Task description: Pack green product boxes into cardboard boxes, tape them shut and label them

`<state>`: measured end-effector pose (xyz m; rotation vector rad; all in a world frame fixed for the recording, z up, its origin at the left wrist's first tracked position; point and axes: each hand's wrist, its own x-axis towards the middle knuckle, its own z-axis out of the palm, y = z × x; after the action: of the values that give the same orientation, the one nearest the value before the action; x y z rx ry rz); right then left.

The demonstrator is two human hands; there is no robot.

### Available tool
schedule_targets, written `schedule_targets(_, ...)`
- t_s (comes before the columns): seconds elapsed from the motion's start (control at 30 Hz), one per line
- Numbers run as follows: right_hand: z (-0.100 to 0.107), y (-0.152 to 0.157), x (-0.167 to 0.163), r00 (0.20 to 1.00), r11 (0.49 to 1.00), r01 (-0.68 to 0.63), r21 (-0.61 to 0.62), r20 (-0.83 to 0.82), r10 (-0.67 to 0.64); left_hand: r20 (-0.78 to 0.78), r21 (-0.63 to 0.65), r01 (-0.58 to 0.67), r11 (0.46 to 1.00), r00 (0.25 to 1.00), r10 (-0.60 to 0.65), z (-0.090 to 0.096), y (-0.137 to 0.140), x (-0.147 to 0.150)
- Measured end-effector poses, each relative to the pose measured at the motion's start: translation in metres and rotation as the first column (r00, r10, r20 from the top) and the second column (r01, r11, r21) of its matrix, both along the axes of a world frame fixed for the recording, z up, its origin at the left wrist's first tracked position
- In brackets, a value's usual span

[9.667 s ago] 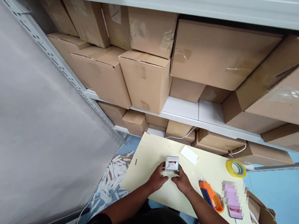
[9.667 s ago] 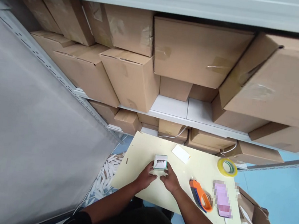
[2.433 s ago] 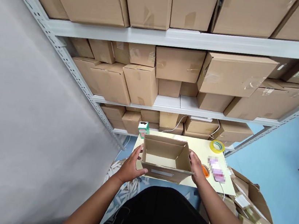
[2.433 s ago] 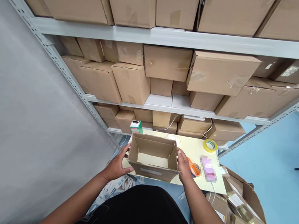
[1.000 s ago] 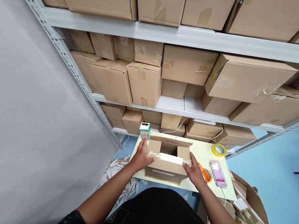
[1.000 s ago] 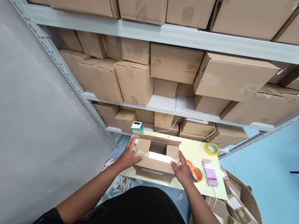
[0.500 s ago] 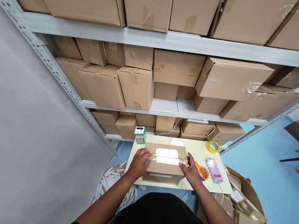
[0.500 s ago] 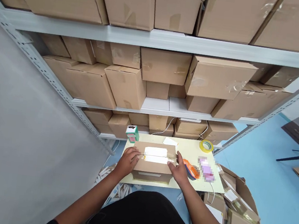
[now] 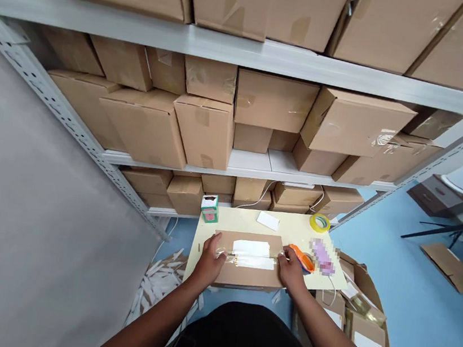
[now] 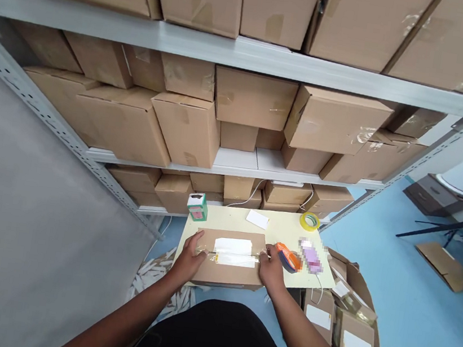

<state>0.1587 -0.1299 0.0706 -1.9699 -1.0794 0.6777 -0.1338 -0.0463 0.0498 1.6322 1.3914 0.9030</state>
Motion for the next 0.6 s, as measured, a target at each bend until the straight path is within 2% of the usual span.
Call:
schedule_targets(0.1, -0.001, 0.0, -0.006, 0.999, 1.0, -0.009, -0.008, 0.047, 0.01, 0.021, 0.002, 0.006, 1.0, 1.0, -0.006, -0.001, -0.001, -0.005)
schedule_targets(0.37, 0.009, 0.016, -0.01, 0.993, 0.998, 0.056, -0.03, 0.101, -0.053, -0.013, 0.092, 0.108, 0.99, 0.994, -0.107, 0.006, 0.025, 0.006)
schedule_targets(0.6, 0.008, 0.006, -0.015, 0.991, 0.996, 0.08, 0.04, 0.107, -0.084, -0.044, 0.136, 0.132, 0.982, 0.991, -0.127, 0.009, 0.021, 0.001)
